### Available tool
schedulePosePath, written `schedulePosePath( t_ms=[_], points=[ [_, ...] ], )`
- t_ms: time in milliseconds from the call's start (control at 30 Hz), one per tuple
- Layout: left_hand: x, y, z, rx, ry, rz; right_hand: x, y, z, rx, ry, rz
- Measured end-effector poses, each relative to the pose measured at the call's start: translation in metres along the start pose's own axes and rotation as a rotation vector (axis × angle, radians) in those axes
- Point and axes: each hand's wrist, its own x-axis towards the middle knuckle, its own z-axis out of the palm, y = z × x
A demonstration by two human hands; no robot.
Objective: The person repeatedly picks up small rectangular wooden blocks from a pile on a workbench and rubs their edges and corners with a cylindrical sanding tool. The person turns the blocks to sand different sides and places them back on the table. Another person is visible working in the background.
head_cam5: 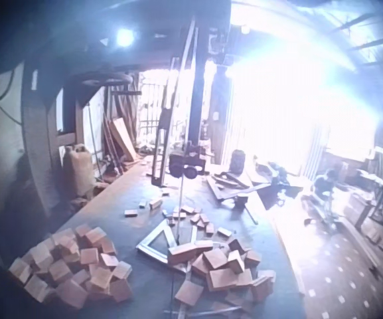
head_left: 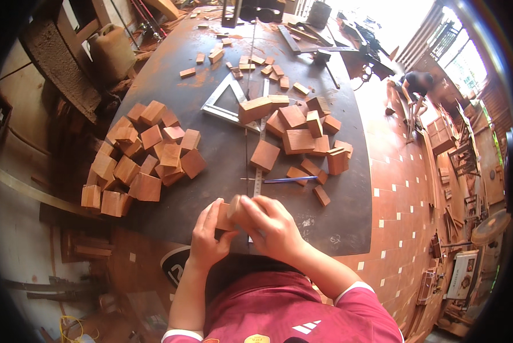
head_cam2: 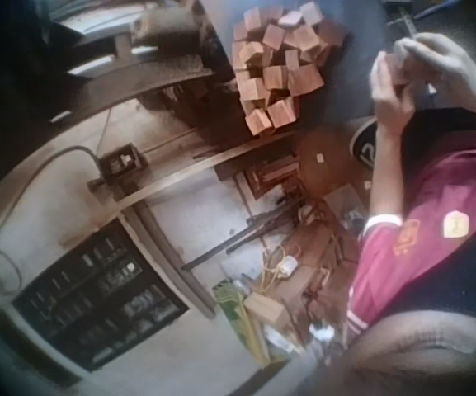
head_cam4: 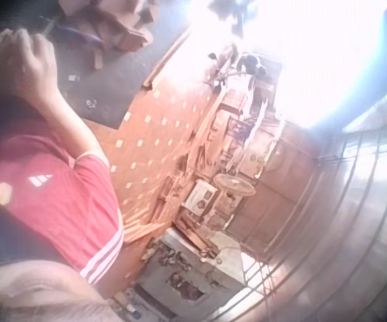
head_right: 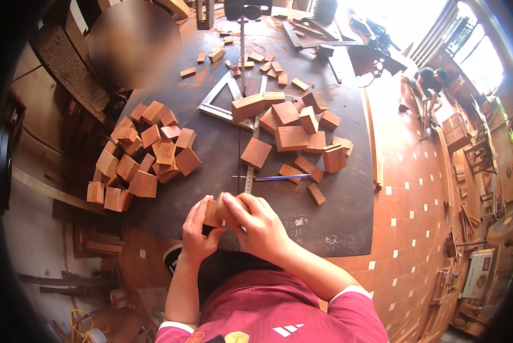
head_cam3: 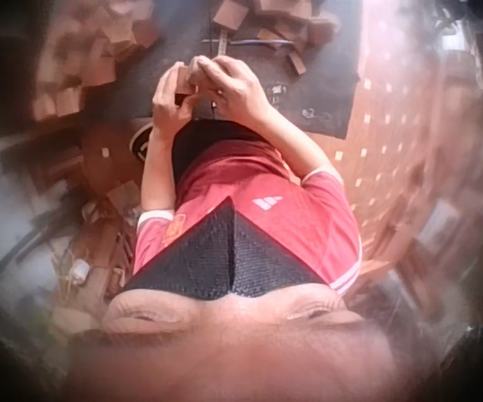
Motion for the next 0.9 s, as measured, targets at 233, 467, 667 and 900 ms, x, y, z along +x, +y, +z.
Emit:
schedulePosePath(
  t_ms=[233,467,667,900],
  points=[
    [0.002,0.000,-0.001,-0.004,0.002,0.028,0.009,0.011,0.004,0.040,-0.001,-0.010],
    [0.001,-0.004,0.000,-0.005,0.006,0.050,0.006,0.000,-0.003,0.034,-0.077,-0.057],
    [0.000,-0.004,0.000,-0.005,-0.003,0.013,0.000,-0.006,-0.003,0.077,-0.164,-0.090],
    [-0.001,-0.003,0.000,-0.009,0.008,0.013,0.006,-0.003,0.003,0.015,-0.063,-0.084]
  ],
)
